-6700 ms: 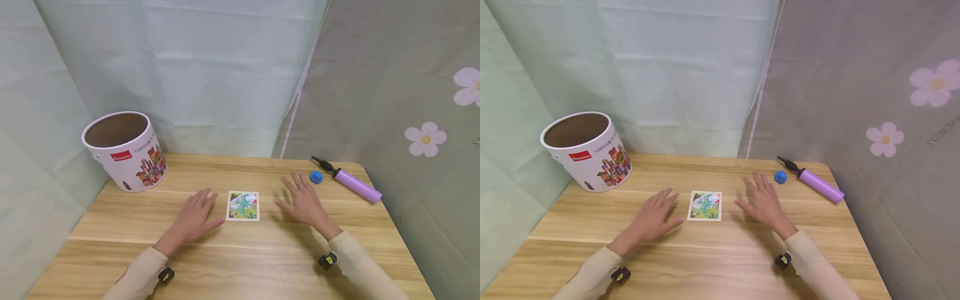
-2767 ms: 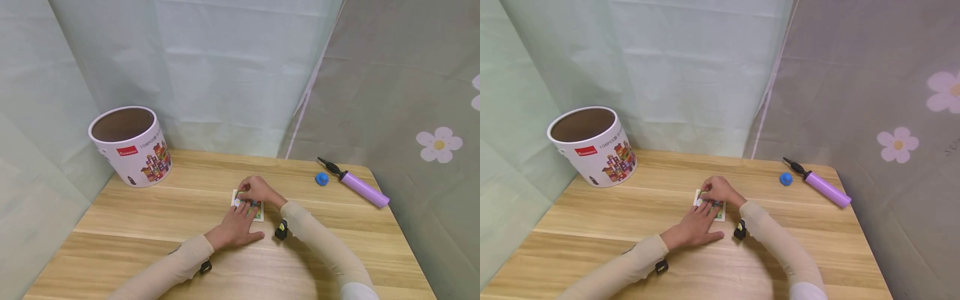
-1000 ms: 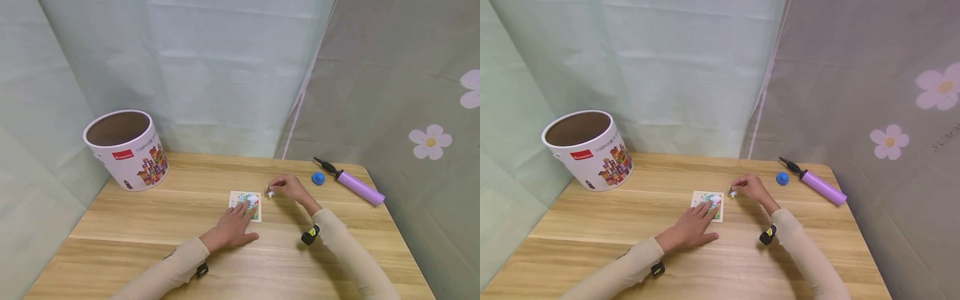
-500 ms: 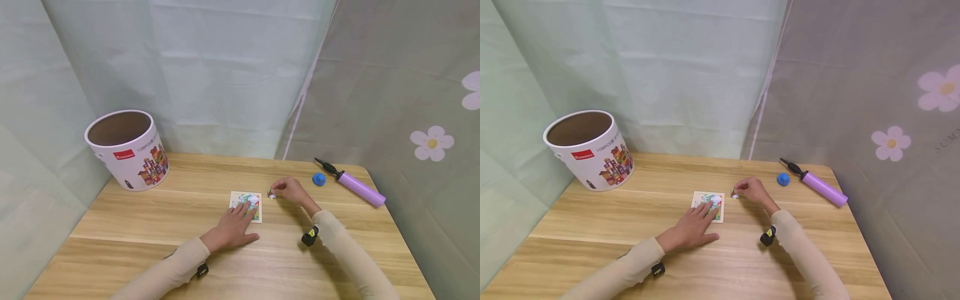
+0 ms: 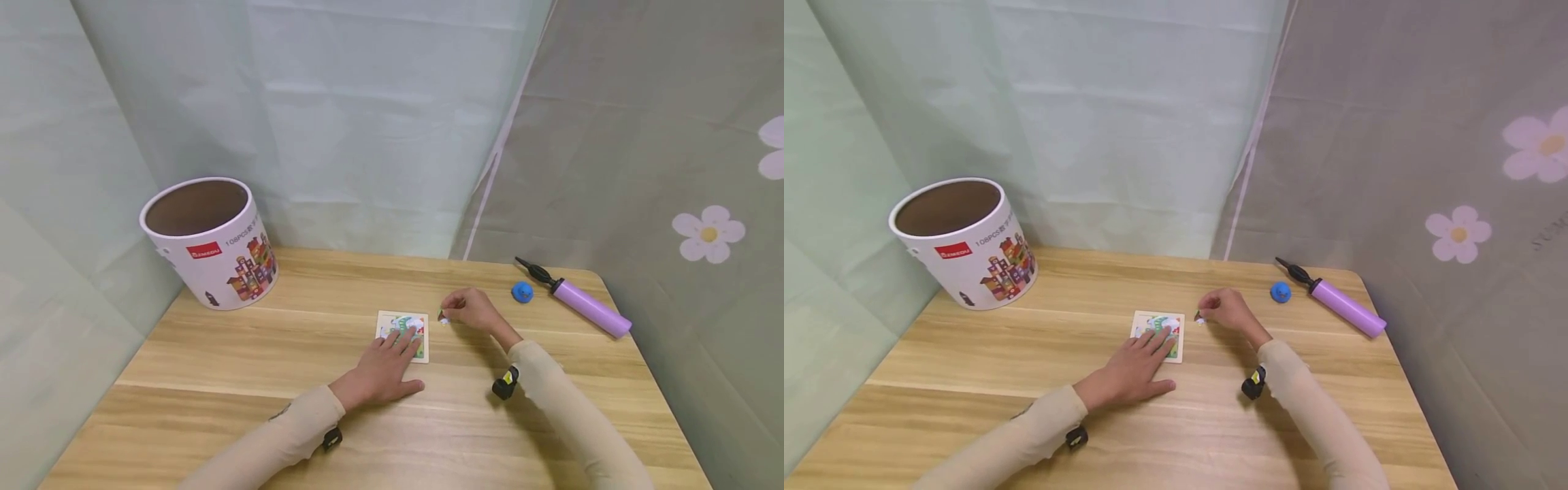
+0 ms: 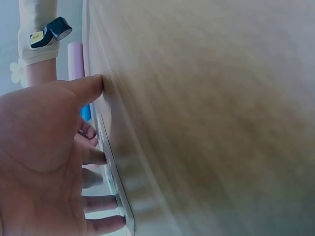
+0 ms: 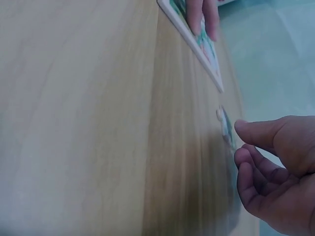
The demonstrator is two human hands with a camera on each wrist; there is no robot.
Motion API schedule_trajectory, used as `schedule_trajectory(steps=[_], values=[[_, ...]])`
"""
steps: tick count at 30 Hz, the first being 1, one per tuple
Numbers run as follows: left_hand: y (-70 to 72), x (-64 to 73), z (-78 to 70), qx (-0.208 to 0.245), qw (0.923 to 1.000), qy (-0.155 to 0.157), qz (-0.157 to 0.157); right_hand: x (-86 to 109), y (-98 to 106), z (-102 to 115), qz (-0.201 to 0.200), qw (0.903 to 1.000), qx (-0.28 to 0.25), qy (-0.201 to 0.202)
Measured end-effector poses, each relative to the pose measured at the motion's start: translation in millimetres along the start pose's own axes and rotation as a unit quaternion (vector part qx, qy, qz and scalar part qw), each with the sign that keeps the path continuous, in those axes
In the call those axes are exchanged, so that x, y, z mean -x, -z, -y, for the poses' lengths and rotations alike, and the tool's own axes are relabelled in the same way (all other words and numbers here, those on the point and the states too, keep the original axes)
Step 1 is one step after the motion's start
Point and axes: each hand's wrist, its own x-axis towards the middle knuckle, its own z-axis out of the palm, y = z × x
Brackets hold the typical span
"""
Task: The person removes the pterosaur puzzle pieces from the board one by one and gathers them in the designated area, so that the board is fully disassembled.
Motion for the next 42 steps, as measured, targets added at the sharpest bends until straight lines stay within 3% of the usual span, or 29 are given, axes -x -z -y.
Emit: schedule_trajectory(steps=[9, 23, 33, 42], values=[[3.5, -4.0, -3.4, -0.034, 0.9994, -0.003, 0.008, -0.9, 0, 21, -0.009, 0.9994, 0.014, 0.031], [-0.7, -5.8, -4.2, -0.047, 0.9986, -0.023, 0.009, -18.9, -34, 43, 0.024, 0.995, 0.008, 0.097], [-2.4, -4.2, -2.8, -0.057, 0.9978, -0.034, -0.003, -35.2, -48, 51, 0.047, 0.9853, 0.034, 0.161], [-3.3, -2.8, -1.8, -0.036, 0.9989, -0.03, 0.0, -40.0, -54, 55, 0.075, 0.9829, 0.064, 0.155]])
